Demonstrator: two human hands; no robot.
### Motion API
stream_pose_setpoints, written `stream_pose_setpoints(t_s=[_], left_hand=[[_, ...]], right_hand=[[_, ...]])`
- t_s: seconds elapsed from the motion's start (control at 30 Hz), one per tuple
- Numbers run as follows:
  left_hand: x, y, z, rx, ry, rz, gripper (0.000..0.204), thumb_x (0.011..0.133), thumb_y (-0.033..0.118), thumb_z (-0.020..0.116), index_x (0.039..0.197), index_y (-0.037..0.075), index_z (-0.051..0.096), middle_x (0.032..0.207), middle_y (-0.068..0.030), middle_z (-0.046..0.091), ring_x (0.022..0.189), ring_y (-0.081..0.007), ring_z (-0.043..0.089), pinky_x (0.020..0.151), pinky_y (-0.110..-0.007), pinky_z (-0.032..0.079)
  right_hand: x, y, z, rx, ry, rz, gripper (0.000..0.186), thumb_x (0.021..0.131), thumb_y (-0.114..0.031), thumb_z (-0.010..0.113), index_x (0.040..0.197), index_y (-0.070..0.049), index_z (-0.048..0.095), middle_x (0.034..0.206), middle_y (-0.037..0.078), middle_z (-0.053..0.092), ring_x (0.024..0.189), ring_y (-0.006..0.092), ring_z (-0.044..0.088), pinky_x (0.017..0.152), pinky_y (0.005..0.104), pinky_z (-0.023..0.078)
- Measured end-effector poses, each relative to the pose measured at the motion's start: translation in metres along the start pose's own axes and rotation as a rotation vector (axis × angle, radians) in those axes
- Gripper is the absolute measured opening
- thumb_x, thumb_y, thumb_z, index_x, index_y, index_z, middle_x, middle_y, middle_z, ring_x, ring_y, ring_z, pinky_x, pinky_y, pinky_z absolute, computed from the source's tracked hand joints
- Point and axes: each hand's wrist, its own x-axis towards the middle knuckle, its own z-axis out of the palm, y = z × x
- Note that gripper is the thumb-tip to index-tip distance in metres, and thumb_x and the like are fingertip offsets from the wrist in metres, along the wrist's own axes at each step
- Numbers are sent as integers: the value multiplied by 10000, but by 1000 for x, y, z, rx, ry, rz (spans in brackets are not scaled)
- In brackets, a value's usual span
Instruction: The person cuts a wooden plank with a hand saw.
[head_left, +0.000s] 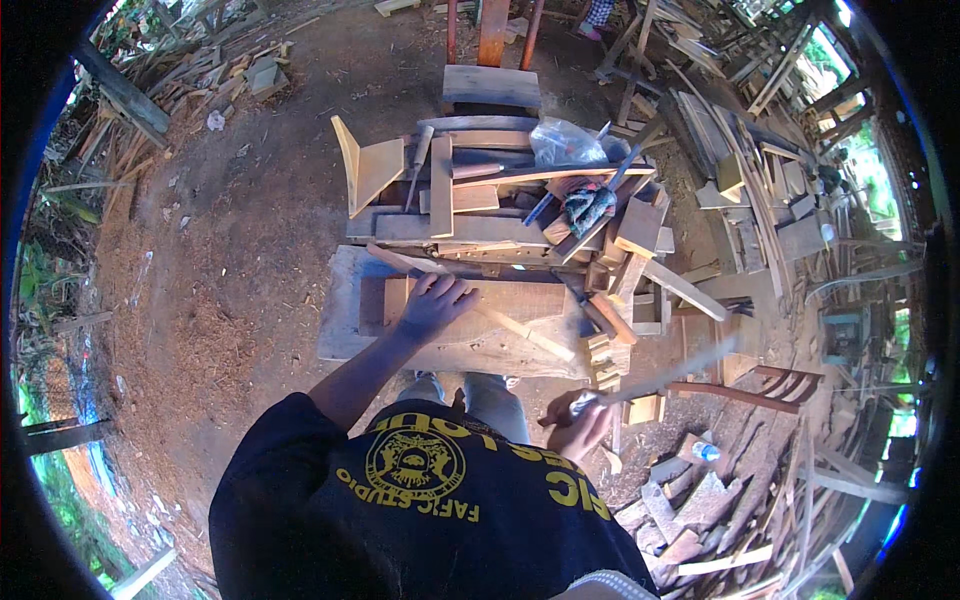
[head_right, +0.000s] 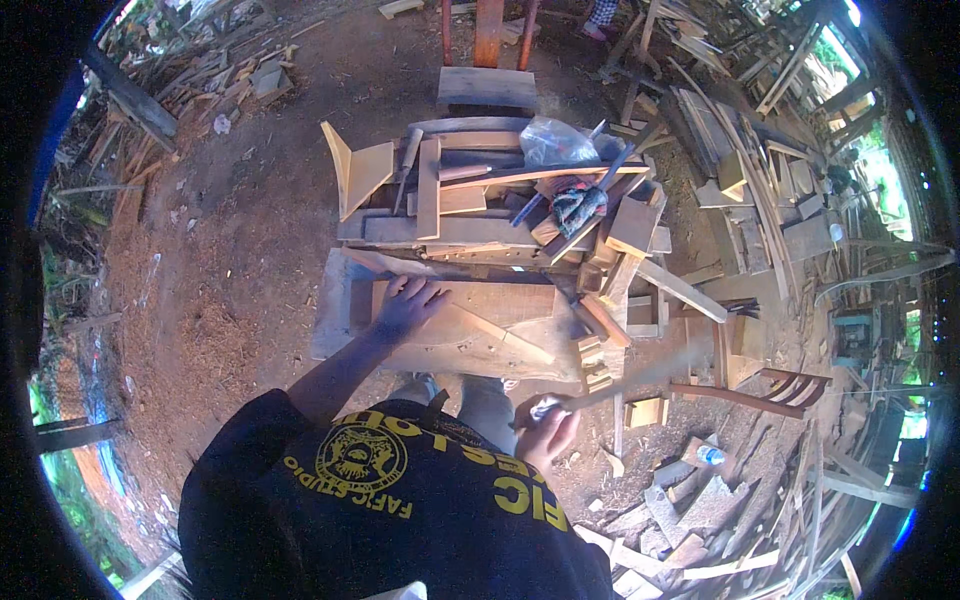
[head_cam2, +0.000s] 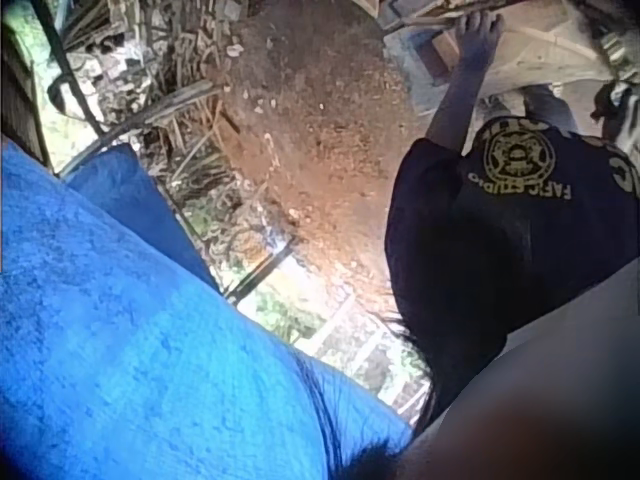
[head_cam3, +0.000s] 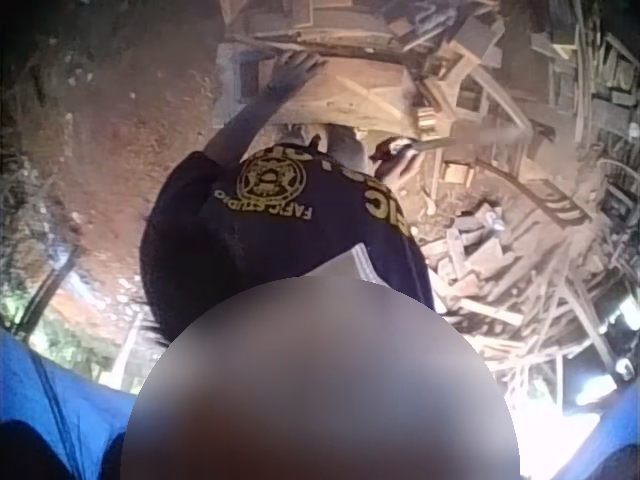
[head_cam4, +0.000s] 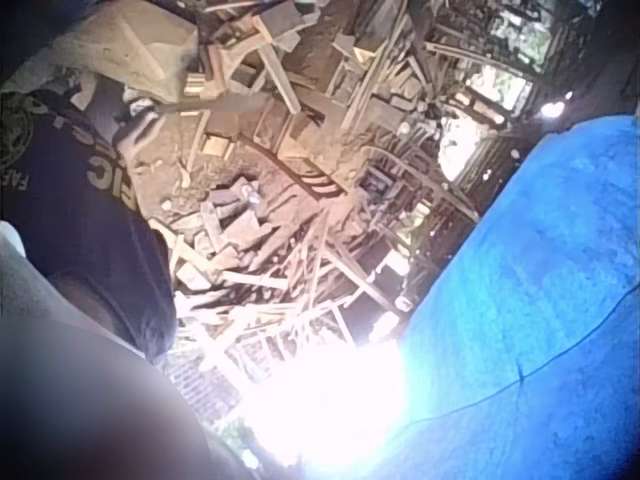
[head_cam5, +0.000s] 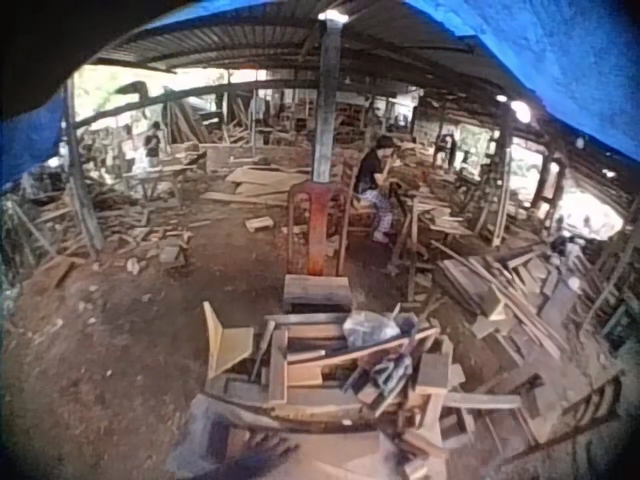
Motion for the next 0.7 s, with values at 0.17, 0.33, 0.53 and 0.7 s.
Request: stream_pose_setpoints(t_s=[0.17,0.33,0.53,0.7], left_hand=[[-2,6,-5,-20,-131,-35,202,778,242,543,966,191,594,900,33,526,915,-123,513,868,-330,369],[-21,4,-4,-114,-135,-102,220,772,200,548,979,142,598,909,20,544,924,-136,520,863,-337,359],[-9,10,-12,-194,-107,-256,253,696,136,606,948,117,615,874,-1,574,919,-175,546,876,-360,343],[-29,5,-6,-285,-286,-379,330,643,106,641,973,119,643,889,-30,620,940,-199,568,871,-423,333]], right_hand=[[-21,75,-36,-213,-292,1035,281,976,-394,456,927,-121,497,574,18,453,387,151,381,356,287,301],[-1,-36,9,-178,-85,543,310,998,-364,390,931,-90,518,538,12,439,396,108,403,348,260,330],[-26,69,-32,-320,-340,1013,369,958,-441,488,880,-84,535,573,-20,449,420,93,403,379,243,305],[-27,20,23,-326,-231,696,255,994,-351,443,1013,-99,475,556,17,414,430,93,393,381,240,306]])
